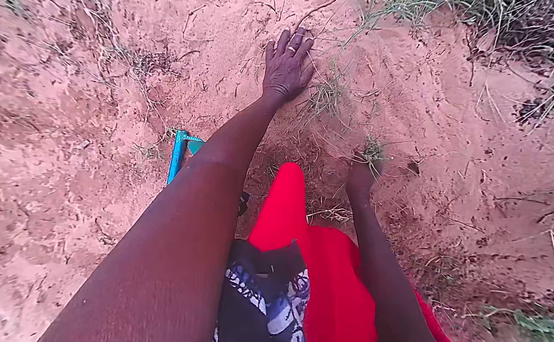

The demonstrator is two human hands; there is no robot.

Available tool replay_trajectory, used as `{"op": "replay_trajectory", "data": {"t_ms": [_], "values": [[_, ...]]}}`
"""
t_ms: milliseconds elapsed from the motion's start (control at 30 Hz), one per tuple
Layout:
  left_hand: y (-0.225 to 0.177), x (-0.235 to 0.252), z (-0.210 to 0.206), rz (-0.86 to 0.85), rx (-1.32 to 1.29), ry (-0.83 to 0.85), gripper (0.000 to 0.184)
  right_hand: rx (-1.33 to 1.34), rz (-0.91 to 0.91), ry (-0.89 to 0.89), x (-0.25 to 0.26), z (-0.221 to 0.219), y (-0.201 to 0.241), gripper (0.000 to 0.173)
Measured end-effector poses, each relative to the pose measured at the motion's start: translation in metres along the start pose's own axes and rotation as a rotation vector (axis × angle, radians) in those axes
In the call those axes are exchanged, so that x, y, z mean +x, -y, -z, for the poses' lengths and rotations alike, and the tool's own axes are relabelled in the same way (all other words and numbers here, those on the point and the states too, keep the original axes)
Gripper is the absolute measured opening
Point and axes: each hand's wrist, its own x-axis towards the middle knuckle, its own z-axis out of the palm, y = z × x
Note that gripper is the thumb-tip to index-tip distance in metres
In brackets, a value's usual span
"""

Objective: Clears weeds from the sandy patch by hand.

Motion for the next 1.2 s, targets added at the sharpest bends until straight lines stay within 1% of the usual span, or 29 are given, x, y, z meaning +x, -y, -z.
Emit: {"op": "replay_trajectory", "data": {"t_ms": [67,100,167,200,233,300,333,367,433,500,567,600,700,733,767,800,833,867,933,967,1000,1067,1133,1200], "values": [[0.0,-0.001,0.0,0.005,0.015,0.004,0.062,-0.07,0.06,-0.062,0.016,0.006,0.011,0.031],[0.0,0.0,0.0,0.004,0.021,0.006,0.063,-0.125,0.087,-0.064,0.028,0.004,0.019,0.037],[-0.001,0.001,0.001,0.007,0.019,0.008,0.062,-0.183,0.048,-0.035,0.059,-0.008,0.033,0.052],[-0.001,0.002,0.0,0.007,0.013,0.006,0.062,-0.208,0.03,-0.012,0.074,-0.016,0.037,0.056],[-0.001,0.001,0.0,0.006,0.01,0.01,0.062,-0.247,0.02,0.027,0.084,-0.022,0.041,0.056],[0.0,0.001,0.0,0.004,0.007,0.012,0.062,-0.337,0.027,0.085,0.091,-0.031,0.052,0.038],[0.0,0.001,0.0,0.007,0.004,0.007,0.062,-0.319,0.022,0.1,0.093,-0.034,0.053,0.027],[0.0,0.0,0.0,0.007,0.0,0.001,0.062,-0.266,-0.006,0.122,0.094,-0.036,0.051,0.021],[-0.001,0.0,0.0,0.001,-0.001,-0.002,0.061,-0.189,-0.09,0.142,0.089,-0.03,0.05,0.026],[-0.001,0.0,0.001,-0.003,0.002,-0.008,0.061,-0.115,-0.112,0.094,0.076,-0.013,0.047,0.026],[-0.002,0.0,0.002,0.004,-0.001,-0.004,0.06,0.008,-0.124,-0.001,0.06,0.018,0.035,0.024],[-0.002,0.0,0.002,0.003,-0.001,-0.008,0.06,0.049,-0.138,-0.094,0.056,0.038,0.029,0.022],[-0.001,-0.001,-0.002,-0.006,0.007,-0.038,0.059,0.009,-0.103,-0.396,0.06,0.106,0.003,0.018],[0.0,-0.001,-0.004,-0.011,0.01,-0.052,0.059,0.002,-0.083,-0.461,0.066,0.121,-0.003,0.019],[0.0,-0.001,-0.004,-0.014,0.015,-0.059,0.059,0.021,-0.058,-0.473,0.071,0.127,-0.001,0.018],[0.0,0.0,-0.004,-0.012,0.017,-0.053,0.06,0.064,-0.002,-0.416,0.072,0.125,0.005,0.016],[0.0,0.0,-0.003,-0.009,0.017,-0.043,0.061,0.109,0.071,-0.286,0.068,0.115,0.014,0.02],[-0.001,0.0,-0.003,-0.009,0.015,-0.04,0.061,0.118,0.135,-0.112,0.063,0.101,0.021,0.031],[0.0,-0.001,-0.004,-0.019,0.006,-0.044,0.057,0.028,0.196,0.167,0.064,0.062,0.03,0.039],[0.0,-0.002,-0.003,-0.031,-0.009,-0.06,0.053,-0.102,0.207,0.269,0.065,0.042,0.037,0.042],[0.001,-0.002,-0.004,-0.04,-0.036,-0.088,0.049,-0.235,0.227,0.336,0.067,0.021,0.047,0.043],[0.002,-0.004,-0.003,-0.05,-0.112,-0.149,0.048,-0.428,0.345,0.415,0.073,-0.02,0.065,0.047],[0.004,-0.003,-0.004,-0.034,-0.181,-0.231,0.048,-0.519,0.481,0.432,0.078,-0.052,0.072,0.052],[0.006,0.001,-0.007,0.011,-0.203,-0.269,0.048,-0.582,0.603,0.413,0.083,-0.076,0.072,0.059]]}}
